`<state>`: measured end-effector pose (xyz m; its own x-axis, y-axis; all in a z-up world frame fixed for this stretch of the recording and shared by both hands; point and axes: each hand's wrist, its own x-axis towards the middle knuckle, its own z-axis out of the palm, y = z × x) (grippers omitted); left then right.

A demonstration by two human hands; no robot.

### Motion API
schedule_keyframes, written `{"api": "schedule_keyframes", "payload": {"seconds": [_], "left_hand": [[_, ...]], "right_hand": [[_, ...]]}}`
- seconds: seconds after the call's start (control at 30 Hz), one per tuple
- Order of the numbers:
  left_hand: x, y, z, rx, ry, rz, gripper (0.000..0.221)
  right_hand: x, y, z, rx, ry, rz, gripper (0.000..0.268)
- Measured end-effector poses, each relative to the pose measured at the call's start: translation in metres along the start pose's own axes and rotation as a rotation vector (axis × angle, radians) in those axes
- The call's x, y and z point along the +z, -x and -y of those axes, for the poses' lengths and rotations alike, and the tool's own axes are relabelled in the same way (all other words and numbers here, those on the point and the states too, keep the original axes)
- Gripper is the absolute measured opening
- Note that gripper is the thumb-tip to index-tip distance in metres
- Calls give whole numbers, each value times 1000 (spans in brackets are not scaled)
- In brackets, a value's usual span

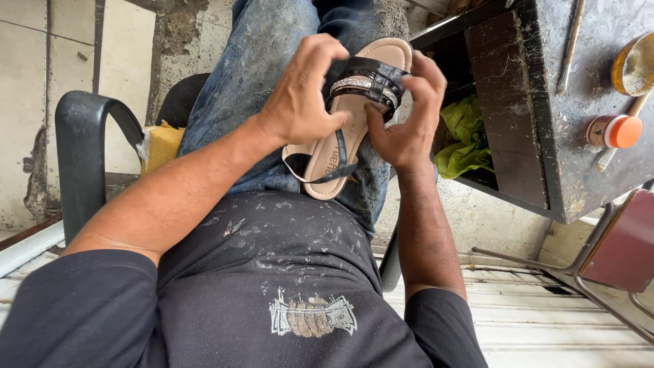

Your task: Repairing a sandal by applying adhesive to the straps and bonding them to the sole

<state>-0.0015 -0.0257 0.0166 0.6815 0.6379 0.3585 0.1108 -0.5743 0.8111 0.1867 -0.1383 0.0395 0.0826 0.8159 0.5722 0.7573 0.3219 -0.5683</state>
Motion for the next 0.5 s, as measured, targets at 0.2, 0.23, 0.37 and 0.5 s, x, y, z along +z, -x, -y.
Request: {"api": "schedule_keyframes", "payload": {"seconds": [0.2, 0.23, 0.37, 0.5], "left_hand": [[10, 3, 11, -696, 269, 192, 62], [13, 4, 16, -691, 268, 199, 62], [13, -9, 33, -574, 442, 162, 43], [-11, -44, 27, -569, 718, 364, 53]], "right_hand": [[10, 73, 4, 438, -419, -158, 82], [8, 77, 6, 439, -415, -165, 82], [-8, 69, 14, 394, -437, -195, 76], [-30, 40, 19, 423, -591, -240, 76]]}}
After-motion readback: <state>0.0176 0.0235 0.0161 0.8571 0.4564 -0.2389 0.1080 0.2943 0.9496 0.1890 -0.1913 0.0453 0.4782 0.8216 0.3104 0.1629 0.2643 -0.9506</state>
